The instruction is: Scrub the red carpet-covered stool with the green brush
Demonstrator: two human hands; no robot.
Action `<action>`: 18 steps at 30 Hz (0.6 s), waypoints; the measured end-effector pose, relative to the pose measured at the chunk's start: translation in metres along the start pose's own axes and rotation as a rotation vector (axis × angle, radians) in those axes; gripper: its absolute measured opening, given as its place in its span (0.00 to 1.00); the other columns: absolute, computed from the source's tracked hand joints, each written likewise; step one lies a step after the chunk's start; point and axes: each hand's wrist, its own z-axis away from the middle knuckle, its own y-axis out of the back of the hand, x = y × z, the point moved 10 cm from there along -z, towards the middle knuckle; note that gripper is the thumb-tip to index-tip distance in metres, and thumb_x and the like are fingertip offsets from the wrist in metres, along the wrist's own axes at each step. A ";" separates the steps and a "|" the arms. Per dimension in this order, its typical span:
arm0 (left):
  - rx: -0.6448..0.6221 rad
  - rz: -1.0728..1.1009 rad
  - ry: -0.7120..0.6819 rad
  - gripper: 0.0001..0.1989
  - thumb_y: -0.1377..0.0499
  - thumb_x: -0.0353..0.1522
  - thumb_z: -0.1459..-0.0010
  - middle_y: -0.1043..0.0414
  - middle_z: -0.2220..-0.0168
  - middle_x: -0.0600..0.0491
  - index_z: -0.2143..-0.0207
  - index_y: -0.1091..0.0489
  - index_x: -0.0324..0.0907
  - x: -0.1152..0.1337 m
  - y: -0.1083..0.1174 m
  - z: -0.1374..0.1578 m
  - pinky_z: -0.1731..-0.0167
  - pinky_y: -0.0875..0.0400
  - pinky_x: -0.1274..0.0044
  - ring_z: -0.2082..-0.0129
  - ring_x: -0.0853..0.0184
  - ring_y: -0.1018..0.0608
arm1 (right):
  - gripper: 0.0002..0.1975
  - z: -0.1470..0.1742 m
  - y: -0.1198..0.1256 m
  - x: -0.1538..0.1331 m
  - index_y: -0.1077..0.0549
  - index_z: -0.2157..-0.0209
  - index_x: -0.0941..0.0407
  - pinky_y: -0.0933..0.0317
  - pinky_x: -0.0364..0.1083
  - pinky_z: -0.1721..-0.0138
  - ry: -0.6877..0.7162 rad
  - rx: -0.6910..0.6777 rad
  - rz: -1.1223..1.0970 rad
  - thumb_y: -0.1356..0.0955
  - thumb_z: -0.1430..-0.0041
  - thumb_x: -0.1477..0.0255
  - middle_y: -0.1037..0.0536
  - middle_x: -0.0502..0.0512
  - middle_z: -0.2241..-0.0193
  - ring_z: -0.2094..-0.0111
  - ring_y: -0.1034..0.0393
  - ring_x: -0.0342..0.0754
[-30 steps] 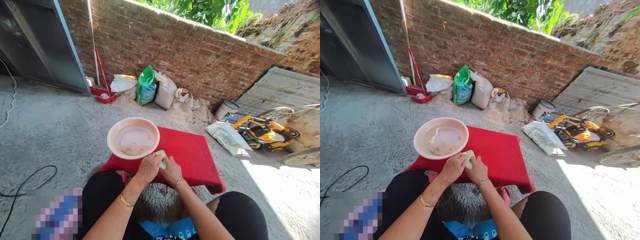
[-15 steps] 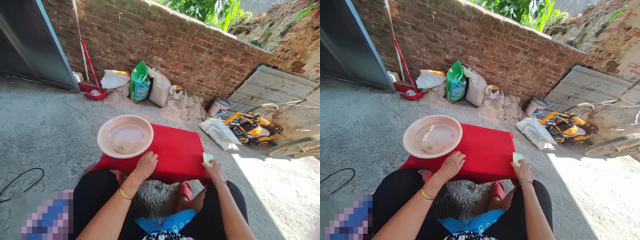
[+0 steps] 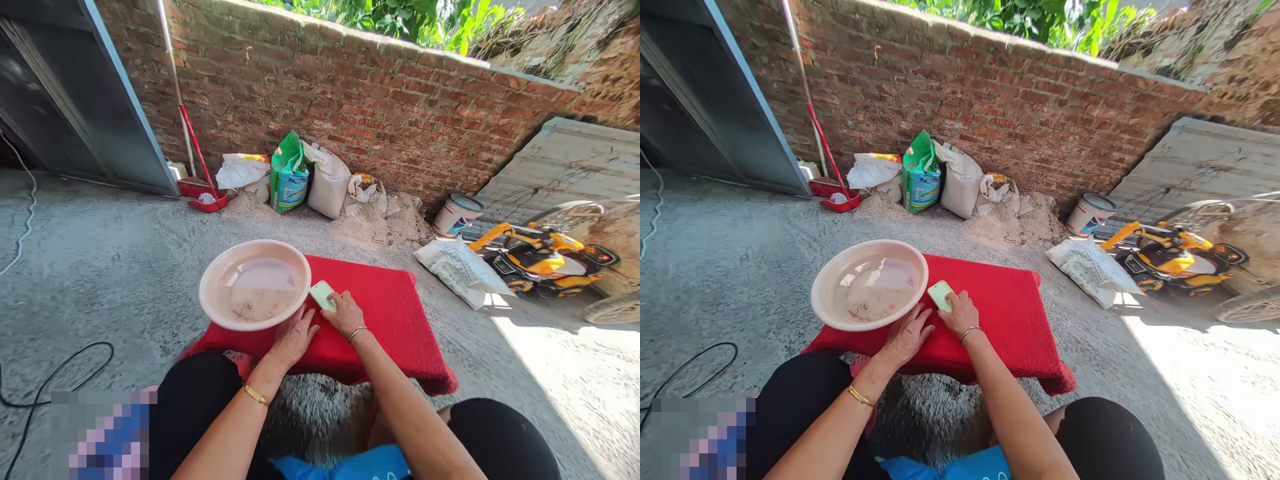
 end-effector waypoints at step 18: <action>0.084 -0.139 0.021 0.22 0.48 0.40 0.38 0.39 0.38 0.43 0.44 0.32 0.43 0.014 -0.001 0.000 0.41 0.42 0.61 0.38 0.53 0.38 | 0.26 0.032 0.081 0.235 0.31 0.47 0.52 0.39 0.52 0.54 -0.468 0.164 -0.021 0.35 0.43 0.53 0.32 0.63 0.53 0.52 0.33 0.58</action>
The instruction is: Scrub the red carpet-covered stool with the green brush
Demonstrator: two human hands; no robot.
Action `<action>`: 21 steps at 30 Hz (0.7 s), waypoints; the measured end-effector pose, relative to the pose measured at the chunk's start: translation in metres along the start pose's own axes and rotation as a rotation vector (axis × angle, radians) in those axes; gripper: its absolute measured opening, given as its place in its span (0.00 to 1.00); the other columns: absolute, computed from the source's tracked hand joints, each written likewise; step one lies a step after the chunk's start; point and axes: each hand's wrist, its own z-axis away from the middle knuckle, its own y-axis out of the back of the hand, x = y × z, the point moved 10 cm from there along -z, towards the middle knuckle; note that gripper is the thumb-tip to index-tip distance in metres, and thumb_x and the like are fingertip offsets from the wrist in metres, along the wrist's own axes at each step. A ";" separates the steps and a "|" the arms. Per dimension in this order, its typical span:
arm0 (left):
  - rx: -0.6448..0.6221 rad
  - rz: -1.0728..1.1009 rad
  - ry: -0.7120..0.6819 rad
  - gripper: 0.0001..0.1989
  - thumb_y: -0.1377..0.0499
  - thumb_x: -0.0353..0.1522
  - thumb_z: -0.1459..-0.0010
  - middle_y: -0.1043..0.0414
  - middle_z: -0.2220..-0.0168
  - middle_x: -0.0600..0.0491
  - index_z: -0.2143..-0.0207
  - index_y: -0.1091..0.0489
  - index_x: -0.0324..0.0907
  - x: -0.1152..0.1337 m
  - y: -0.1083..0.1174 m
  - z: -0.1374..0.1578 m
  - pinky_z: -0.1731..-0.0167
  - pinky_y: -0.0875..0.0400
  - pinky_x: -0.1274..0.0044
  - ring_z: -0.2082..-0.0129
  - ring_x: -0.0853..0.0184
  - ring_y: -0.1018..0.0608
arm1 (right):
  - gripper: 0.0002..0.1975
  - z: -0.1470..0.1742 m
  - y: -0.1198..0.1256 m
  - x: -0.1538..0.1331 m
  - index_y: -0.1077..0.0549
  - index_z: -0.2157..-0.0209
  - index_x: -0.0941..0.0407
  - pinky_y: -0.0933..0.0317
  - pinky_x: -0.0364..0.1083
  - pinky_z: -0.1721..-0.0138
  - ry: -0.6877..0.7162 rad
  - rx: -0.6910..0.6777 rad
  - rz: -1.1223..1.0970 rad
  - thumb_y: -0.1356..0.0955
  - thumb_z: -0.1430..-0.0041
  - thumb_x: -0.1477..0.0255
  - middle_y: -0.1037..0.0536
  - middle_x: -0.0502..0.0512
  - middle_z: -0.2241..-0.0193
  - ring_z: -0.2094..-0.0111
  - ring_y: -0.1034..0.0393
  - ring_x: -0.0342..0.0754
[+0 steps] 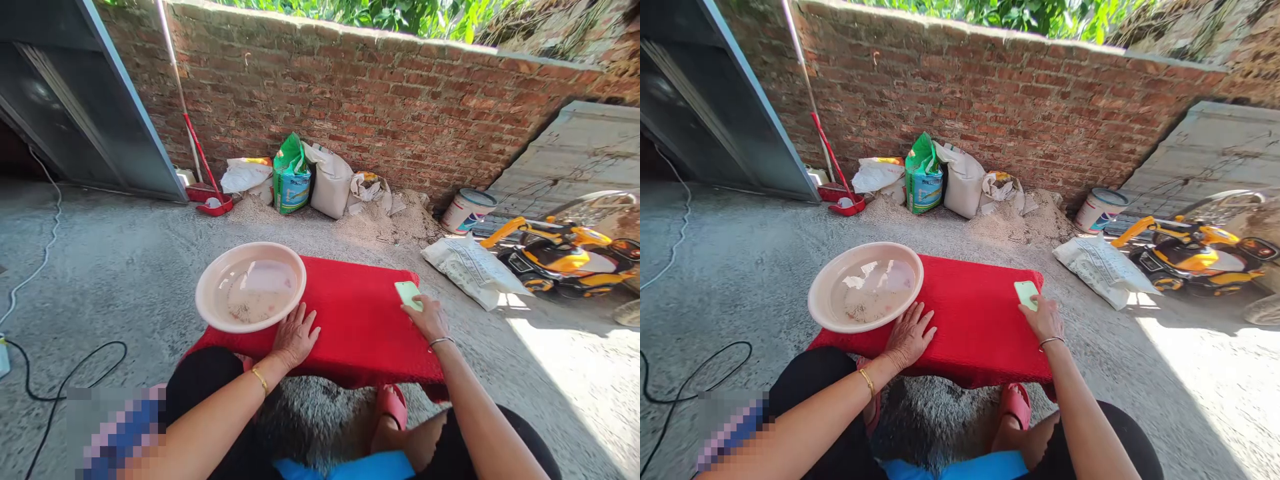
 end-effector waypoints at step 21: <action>-0.061 0.012 -0.004 0.23 0.49 0.40 0.38 0.42 0.37 0.42 0.43 0.34 0.43 0.000 -0.013 0.000 0.44 0.39 0.61 0.39 0.51 0.36 | 0.24 -0.050 -0.074 -0.220 0.34 0.45 0.47 0.40 0.50 0.53 0.357 -0.191 0.105 0.35 0.40 0.55 0.34 0.59 0.50 0.54 0.32 0.53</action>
